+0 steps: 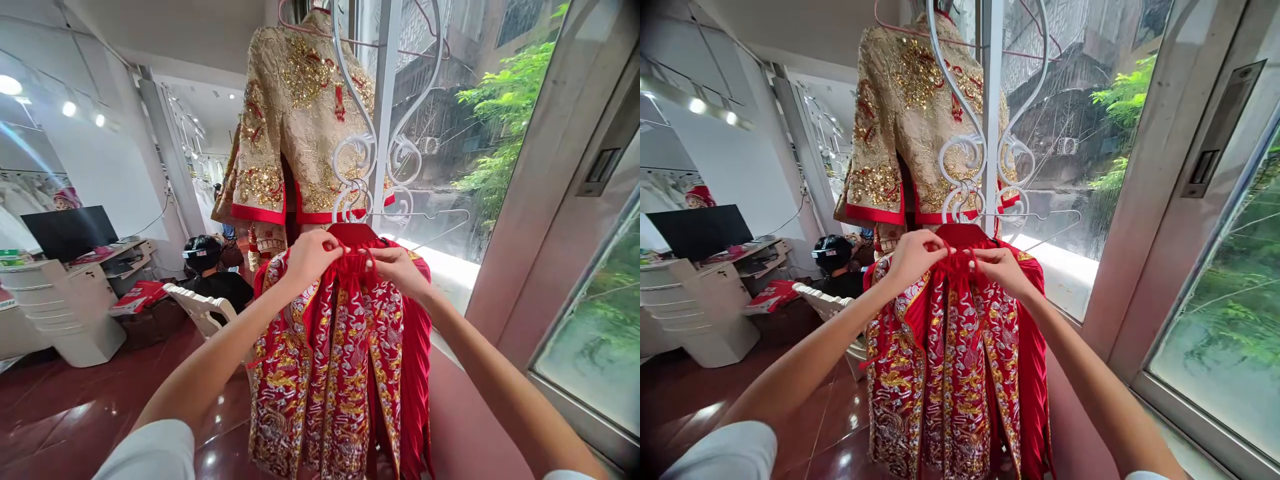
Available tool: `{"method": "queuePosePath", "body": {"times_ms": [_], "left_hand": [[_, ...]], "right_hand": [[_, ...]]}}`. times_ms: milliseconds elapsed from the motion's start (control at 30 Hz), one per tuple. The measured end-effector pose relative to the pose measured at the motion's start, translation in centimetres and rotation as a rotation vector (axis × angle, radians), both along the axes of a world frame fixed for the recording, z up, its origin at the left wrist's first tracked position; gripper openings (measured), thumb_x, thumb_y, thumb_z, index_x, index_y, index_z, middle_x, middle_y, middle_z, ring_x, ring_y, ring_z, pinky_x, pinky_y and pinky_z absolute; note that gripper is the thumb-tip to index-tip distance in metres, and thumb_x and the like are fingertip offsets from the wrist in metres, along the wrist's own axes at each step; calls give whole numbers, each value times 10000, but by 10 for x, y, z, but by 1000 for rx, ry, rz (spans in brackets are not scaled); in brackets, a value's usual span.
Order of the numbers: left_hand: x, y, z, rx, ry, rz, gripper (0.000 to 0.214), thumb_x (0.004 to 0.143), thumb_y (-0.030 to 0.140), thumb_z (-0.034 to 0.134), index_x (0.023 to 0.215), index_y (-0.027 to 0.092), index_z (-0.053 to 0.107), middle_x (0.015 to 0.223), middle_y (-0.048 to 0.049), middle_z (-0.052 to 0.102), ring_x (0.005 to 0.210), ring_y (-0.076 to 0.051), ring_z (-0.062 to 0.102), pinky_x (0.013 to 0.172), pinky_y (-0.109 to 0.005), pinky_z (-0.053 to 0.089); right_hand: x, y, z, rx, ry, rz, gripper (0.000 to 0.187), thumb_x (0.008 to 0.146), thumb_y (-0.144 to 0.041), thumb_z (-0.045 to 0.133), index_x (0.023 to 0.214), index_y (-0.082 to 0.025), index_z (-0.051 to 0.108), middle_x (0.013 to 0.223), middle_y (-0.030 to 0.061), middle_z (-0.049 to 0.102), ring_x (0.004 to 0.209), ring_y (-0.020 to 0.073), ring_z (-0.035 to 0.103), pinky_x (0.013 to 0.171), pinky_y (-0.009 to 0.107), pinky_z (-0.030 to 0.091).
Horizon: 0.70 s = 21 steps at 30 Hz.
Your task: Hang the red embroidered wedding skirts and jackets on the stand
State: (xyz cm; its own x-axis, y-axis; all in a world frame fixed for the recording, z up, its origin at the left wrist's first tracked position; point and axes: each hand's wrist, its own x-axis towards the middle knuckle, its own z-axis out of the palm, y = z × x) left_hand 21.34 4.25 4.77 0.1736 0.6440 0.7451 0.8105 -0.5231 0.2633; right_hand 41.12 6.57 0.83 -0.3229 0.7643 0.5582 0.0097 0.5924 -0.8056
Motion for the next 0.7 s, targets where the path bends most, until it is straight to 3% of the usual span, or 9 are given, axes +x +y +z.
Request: {"method": "queuePosePath", "body": {"times_ms": [100,167,233,333,433,567,700], "left_hand": [[8,10,-3,-251,-135,-264,171,704,302,619,684,143,679,666,-25,660,604,-136,551,575,-245,393],[11,14,-5,-322,-170,-345,171,697,285,612,665,130,676,653,-23,656,601,-129,537,570,-240,385],[11,16,-7,-323,-184,-367,172,693,274,600,649,121,665,634,-14,636,595,-121,515,563,-235,371],[10,18,-10,-282,-133,-349,173,697,252,566,603,123,630,546,20,546,541,-99,440,529,-231,322],[9,17,-10,-313,-75,-385,159,696,216,535,567,131,575,506,43,457,506,-84,380,511,-228,296],[12,12,-10,-331,-74,-444,86,703,193,519,661,145,576,607,23,524,567,-105,457,549,-230,361],[13,-2,-9,-176,44,-348,57,724,184,523,717,171,578,812,-10,570,695,-130,522,646,-257,410]], "right_hand": [[-17,10,-6,289,-35,-203,290,727,-319,620,981,-207,702,760,29,676,623,137,564,575,277,468],[-23,13,-9,481,-128,-310,278,754,-253,558,988,-210,700,841,47,689,732,175,605,673,311,485],[-24,13,-11,598,-238,-385,309,789,-218,496,1035,-210,682,808,49,677,696,170,597,643,288,471],[-21,12,-13,685,-383,-435,324,867,-228,408,1062,-202,666,738,51,624,618,148,553,571,249,421],[-18,10,-12,728,-461,-467,328,906,-249,361,1005,-214,672,809,62,618,670,144,562,596,238,406],[-18,10,-11,784,-482,-568,262,880,-248,402,823,-193,652,769,54,603,680,144,542,587,234,373],[-22,5,-11,820,-467,-610,147,787,-202,458,672,-182,549,672,24,530,596,123,465,535,227,323]]}}
